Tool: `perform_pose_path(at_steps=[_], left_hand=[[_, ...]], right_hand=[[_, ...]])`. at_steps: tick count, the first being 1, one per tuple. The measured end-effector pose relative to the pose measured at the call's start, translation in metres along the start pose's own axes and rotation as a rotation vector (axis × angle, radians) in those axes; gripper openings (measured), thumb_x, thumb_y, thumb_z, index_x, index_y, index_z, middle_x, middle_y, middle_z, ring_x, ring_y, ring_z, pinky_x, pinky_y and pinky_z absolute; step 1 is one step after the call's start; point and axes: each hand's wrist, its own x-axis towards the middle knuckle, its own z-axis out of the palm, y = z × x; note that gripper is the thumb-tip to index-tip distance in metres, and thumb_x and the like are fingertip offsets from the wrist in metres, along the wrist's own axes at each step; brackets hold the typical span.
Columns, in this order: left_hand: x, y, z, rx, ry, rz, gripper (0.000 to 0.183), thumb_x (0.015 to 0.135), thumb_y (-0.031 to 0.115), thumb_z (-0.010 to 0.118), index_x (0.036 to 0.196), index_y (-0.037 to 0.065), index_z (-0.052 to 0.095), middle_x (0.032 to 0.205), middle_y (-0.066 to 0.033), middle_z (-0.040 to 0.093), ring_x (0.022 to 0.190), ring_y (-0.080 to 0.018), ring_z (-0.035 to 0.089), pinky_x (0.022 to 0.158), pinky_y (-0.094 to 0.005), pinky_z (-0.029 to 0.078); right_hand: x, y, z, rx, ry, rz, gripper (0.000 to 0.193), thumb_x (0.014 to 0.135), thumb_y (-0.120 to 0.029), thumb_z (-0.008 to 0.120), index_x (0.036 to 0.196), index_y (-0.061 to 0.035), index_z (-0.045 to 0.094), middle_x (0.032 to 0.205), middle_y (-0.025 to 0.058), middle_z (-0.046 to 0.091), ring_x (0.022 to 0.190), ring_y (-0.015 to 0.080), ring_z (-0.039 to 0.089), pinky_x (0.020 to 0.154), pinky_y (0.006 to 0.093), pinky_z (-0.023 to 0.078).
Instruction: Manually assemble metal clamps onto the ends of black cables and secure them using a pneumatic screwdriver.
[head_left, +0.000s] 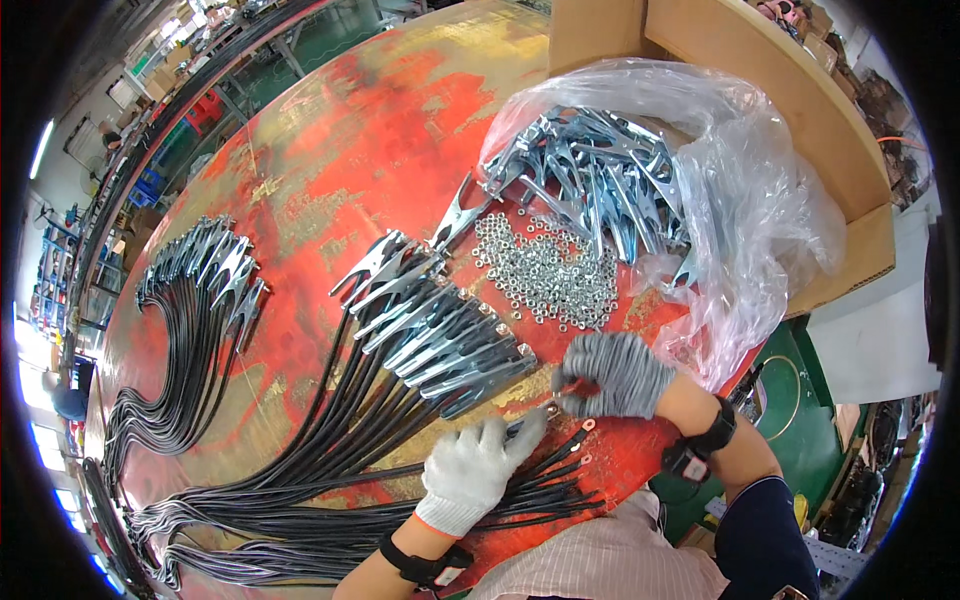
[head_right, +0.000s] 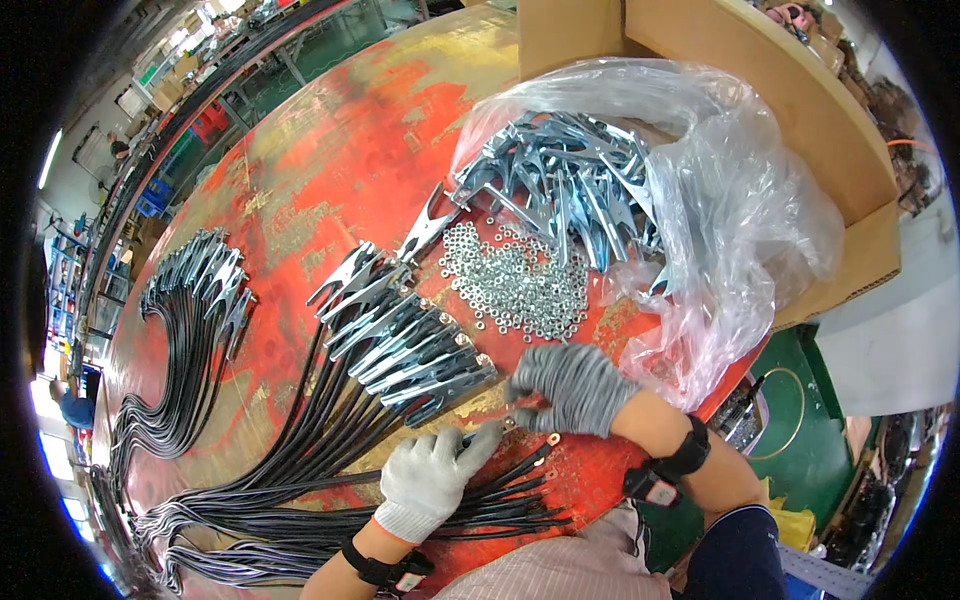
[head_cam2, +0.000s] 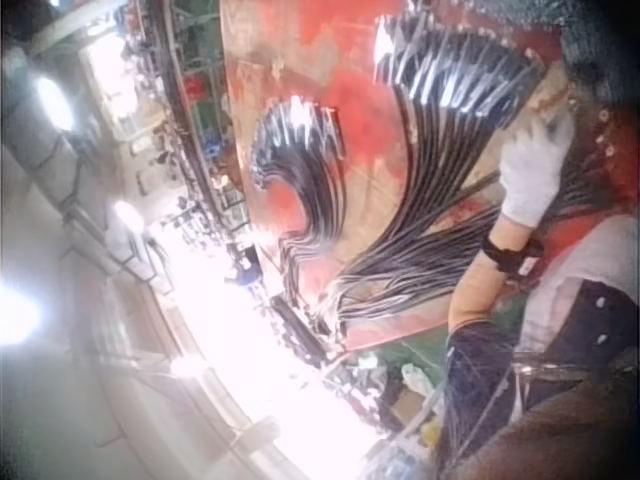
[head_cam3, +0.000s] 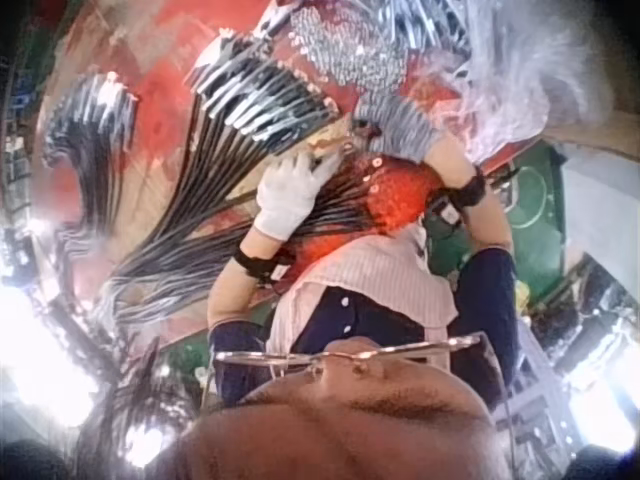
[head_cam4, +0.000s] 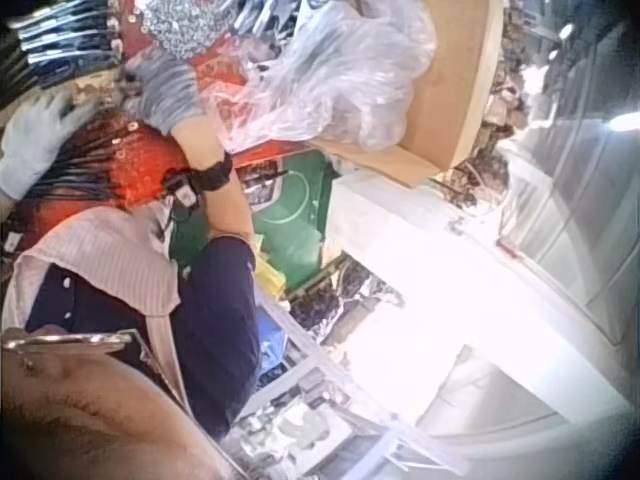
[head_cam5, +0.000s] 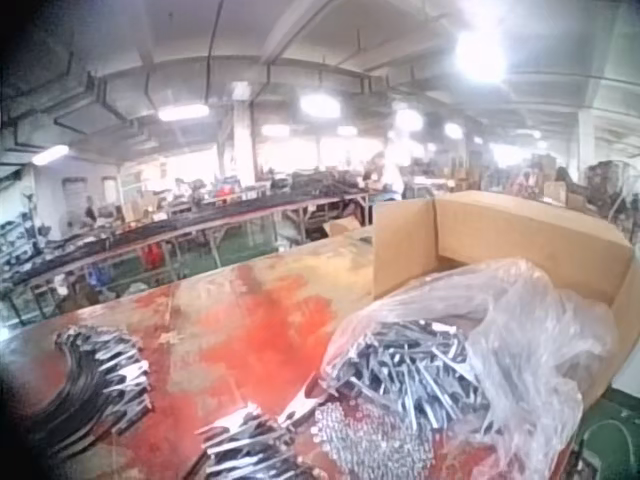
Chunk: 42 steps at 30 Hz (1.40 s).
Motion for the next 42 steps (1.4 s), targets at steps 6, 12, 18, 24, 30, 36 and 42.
perform_pose_path(at_steps=[6, 12, 18, 24, 30, 36, 42], left_hand=[[0.001, 0.002, -0.002, 0.026, -0.006, 0.003, 0.043, 0.079, 0.021, 0.058, 0.121, 0.029, 0.061, 0.074, 0.0002, 0.05, 0.053, -0.0146, 0.052, 0.046, -0.0281, 0.043], [0.0, 0.003, 0.001, 0.022, 0.008, -0.009, 0.044, 0.079, 0.021, 0.058, 0.123, 0.028, 0.06, 0.074, 0.0, 0.051, 0.054, -0.0144, 0.053, 0.046, -0.0281, 0.043], [0.0, 0.002, -0.003, 0.012, -0.015, -0.011, 0.044, 0.08, 0.02, 0.057, 0.123, 0.029, 0.06, 0.072, 0.0003, 0.049, 0.054, -0.0145, 0.053, 0.045, -0.0285, 0.044], [0.001, 0.004, -0.001, 0.006, -0.007, -0.005, 0.042, 0.08, 0.021, 0.056, 0.121, 0.029, 0.061, 0.071, 0.001, 0.048, 0.053, -0.0141, 0.053, 0.045, -0.0285, 0.044], [0.003, 0.006, -0.002, 0.023, -0.034, -0.01, 0.04, 0.08, 0.021, 0.056, 0.119, 0.029, 0.061, 0.071, 0.001, 0.05, 0.053, -0.0144, 0.053, 0.046, -0.0284, 0.044], [0.0, 0.004, 0.0, 0.018, -0.008, 0.004, 0.041, 0.08, 0.021, 0.056, 0.12, 0.028, 0.06, 0.072, 0.0008, 0.051, 0.053, -0.0146, 0.053, 0.046, -0.0284, 0.043], [0.003, 0.004, 0.002, 0.019, -0.019, -0.004, 0.043, 0.08, 0.021, 0.057, 0.121, 0.028, 0.06, 0.072, 0.001, 0.051, 0.054, -0.0146, 0.053, 0.046, -0.0287, 0.043]], right_hand=[[-0.013, -0.004, 0.018, -0.014, -0.069, -0.014, 0.026, 0.08, -0.037, 0.067, 0.089, -0.0119, 0.065, 0.085, 0.0079, 0.061, 0.081, 0.0277, 0.064, 0.069, 0.0402, 0.052], [-0.009, -0.005, 0.016, -0.125, -0.16, -0.086, 0.028, 0.081, -0.038, 0.066, 0.09, -0.0117, 0.065, 0.086, 0.0084, 0.062, 0.081, 0.0296, 0.064, 0.068, 0.0415, 0.052], [-0.012, -0.003, 0.022, -0.051, -0.144, -0.008, 0.032, 0.084, -0.044, 0.063, 0.092, -0.0123, 0.065, 0.086, 0.0084, 0.061, 0.08, 0.0281, 0.064, 0.071, 0.0398, 0.051], [-0.014, 0.009, 0.039, 0.093, 0.002, -0.131, 0.038, 0.077, -0.048, 0.071, 0.094, -0.0141, 0.068, 0.082, 0.0047, 0.062, 0.077, 0.0246, 0.062, 0.069, 0.0376, 0.051], [-0.026, -0.002, 0.03, 0.067, 0.11, -0.014, 0.049, 0.08, -0.057, 0.064, 0.103, -0.0139, 0.068, 0.09, 0.0082, 0.062, 0.085, 0.0252, 0.063, 0.076, 0.0366, 0.051], [-0.041, -0.002, 0.004, 0.26, -0.331, 0.142, 0.053, 0.089, -0.055, 0.055, 0.129, -0.0193, 0.056, 0.092, 0.0098, 0.058, 0.084, 0.0238, 0.063, 0.075, 0.036, 0.051], [-0.049, 0.0, 0.01, 0.402, -0.221, 0.205, 0.046, 0.091, -0.051, 0.056, 0.12, -0.0154, 0.063, 0.091, 0.0102, 0.059, 0.088, 0.024, 0.064, 0.077, 0.037, 0.051]])
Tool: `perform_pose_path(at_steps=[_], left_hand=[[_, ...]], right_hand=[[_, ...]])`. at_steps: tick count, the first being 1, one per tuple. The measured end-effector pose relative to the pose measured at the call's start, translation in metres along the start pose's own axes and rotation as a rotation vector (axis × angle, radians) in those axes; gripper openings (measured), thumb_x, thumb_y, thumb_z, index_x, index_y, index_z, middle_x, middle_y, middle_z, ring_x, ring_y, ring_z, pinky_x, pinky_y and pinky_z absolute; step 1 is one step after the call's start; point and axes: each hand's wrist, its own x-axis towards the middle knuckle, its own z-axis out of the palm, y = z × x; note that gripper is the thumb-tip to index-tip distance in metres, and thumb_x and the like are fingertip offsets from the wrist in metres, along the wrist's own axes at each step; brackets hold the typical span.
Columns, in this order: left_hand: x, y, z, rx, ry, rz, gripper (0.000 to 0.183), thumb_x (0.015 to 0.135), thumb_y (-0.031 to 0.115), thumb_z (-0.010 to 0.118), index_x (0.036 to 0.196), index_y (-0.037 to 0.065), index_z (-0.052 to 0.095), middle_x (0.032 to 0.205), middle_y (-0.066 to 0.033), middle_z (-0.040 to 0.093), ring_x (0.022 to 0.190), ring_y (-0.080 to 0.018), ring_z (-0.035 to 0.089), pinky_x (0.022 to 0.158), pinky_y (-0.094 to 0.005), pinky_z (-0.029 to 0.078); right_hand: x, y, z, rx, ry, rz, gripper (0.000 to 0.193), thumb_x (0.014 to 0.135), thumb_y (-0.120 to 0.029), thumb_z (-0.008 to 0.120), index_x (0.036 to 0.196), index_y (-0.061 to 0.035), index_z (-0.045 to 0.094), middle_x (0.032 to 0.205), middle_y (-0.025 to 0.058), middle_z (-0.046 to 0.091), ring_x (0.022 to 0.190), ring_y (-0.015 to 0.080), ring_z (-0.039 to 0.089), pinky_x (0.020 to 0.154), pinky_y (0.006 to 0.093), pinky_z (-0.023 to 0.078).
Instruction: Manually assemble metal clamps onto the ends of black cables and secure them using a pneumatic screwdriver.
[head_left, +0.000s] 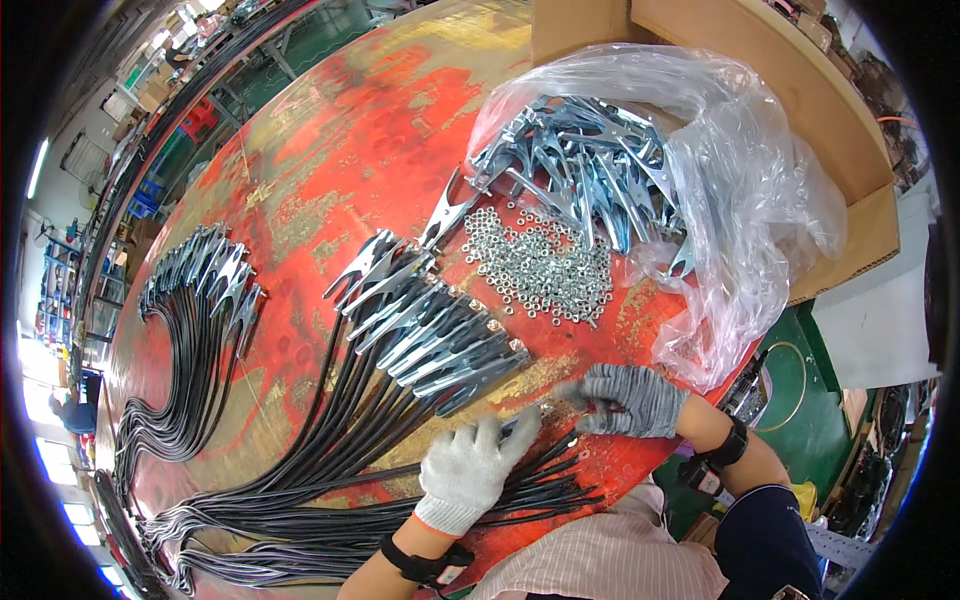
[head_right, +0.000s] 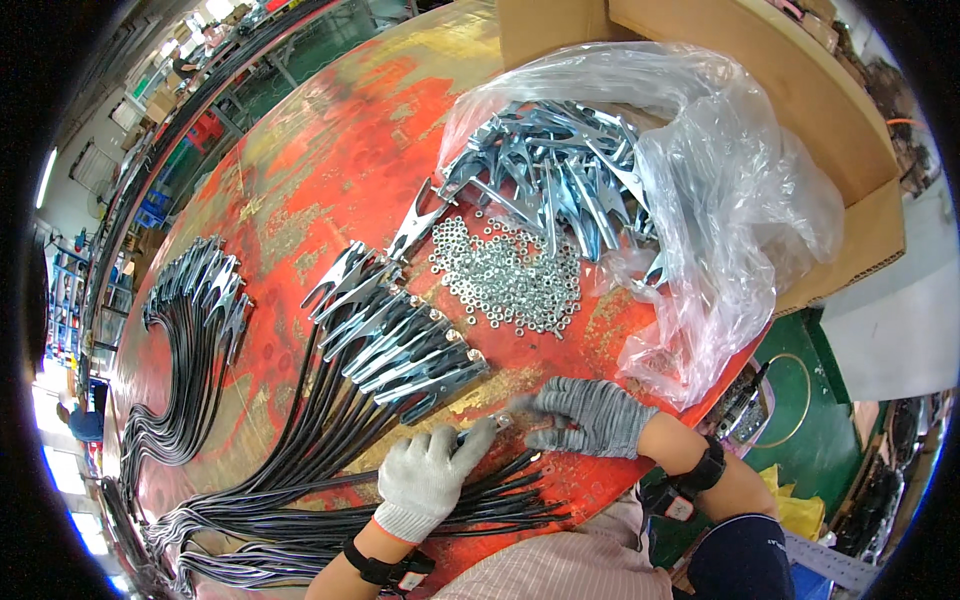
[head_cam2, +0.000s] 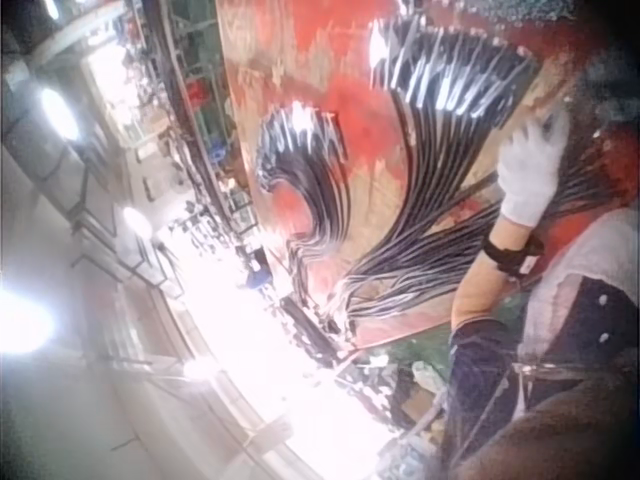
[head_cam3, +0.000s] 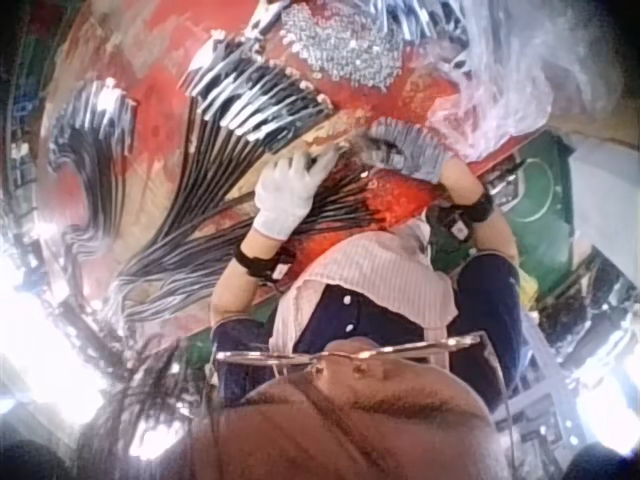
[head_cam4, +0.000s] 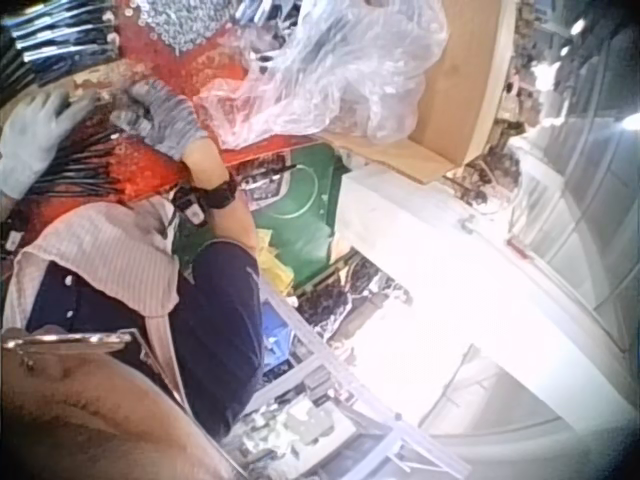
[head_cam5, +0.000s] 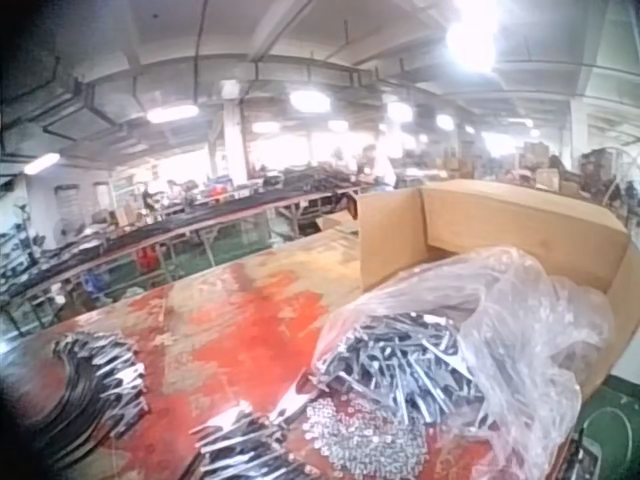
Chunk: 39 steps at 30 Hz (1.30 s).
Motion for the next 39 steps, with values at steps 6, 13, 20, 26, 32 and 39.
perform_pose_path(at_steps=[6, 13, 20, 26, 32, 39], left_hand=[[0.002, -0.005, -0.004, 0.004, 0.026, 0.01, 0.044, 0.079, 0.021, 0.058, 0.122, 0.028, 0.06, 0.071, 0.0009, 0.051, 0.053, -0.0146, 0.053, 0.045, -0.0285, 0.042], [0.025, -0.032, 0.006, 0.274, 0.29, -0.018, 0.037, 0.08, 0.027, 0.055, 0.116, 0.025, 0.061, 0.109, 0.0007, 0.055, 0.099, -0.0174, 0.054, 0.075, -0.0328, 0.043], [0.014, -0.029, 0.022, 0.284, 0.303, -0.025, 0.057, 0.078, 0.035, 0.06, 0.133, 0.022, 0.051, 0.134, -0.0026, 0.049, 0.123, -0.0252, 0.044, 0.1, -0.0449, 0.035], [-0.037, -0.038, -0.014, 0.162, 0.35, -0.067, 0.064, 0.072, 0.034, 0.067, 0.132, 0.018, 0.052, 0.134, -0.0059, 0.05, 0.121, -0.0265, 0.048, 0.105, -0.0474, 0.038], [-0.124, -0.068, -0.06, 0.047, 0.216, -0.521, 0.053, 0.073, 0.03, 0.073, 0.122, 0.017, 0.06, 0.119, -0.0059, 0.059, 0.113, -0.0273, 0.054, 0.099, -0.0443, 0.042], [-0.321, -0.157, -0.059, 0.53, -0.386, -1.07, 0.023, 0.084, 0.018, 0.051, 0.103, 0.019, 0.064, 0.096, -0.0025, 0.067, 0.093, -0.0223, 0.062, 0.078, -0.0383, 0.049]], right_hand=[[-0.003, 0.0, -0.009, 0.172, -0.202, -0.113, 0.037, 0.091, -0.042, 0.061, 0.112, -0.0124, 0.065, 0.093, 0.0115, 0.065, 0.089, 0.0256, 0.064, 0.078, 0.0374, 0.051], [0.1, -0.054, -0.067, -0.64, 0.14, -0.12, 0.037, 0.093, -0.039, 0.055, 0.122, -0.0179, 0.06, 0.103, 0.0134, 0.066, 0.097, 0.0322, 0.064, 0.084, 0.043, 0.05], [0.258, -0.044, -0.065, -1.059, -0.056, 0.071, 0.038, 0.086, -0.025, 0.058, 0.124, -0.0226, 0.059, 0.122, 0.0214, 0.06, 0.104, 0.0332, 0.064, 0.087, 0.0485, 0.05], [0.272, -0.021, -0.066, -0.977, 0.113, 0.149, 0.042, 0.089, -0.028, 0.053, 0.116, 0.0029, 0.061, 0.1, 0.0258, 0.068, 0.098, 0.0366, 0.067, 0.089, 0.0523, 0.048], [0.226, -0.015, -0.112, -0.713, 0.571, -0.215, 0.028, 0.077, -0.018, 0.073, 0.103, -0.0095, 0.063, 0.094, 0.0129, 0.068, 0.084, 0.0327, 0.064, 0.083, 0.04, 0.051], [0.159, -0.005, -0.123, -0.389, 0.924, -0.402, 0.047, 0.086, -0.015, 0.067, 0.127, 0.0017, 0.052, 0.111, 0.0122, 0.065, 0.094, 0.0155, 0.063, 0.08, 0.0269, 0.053]])
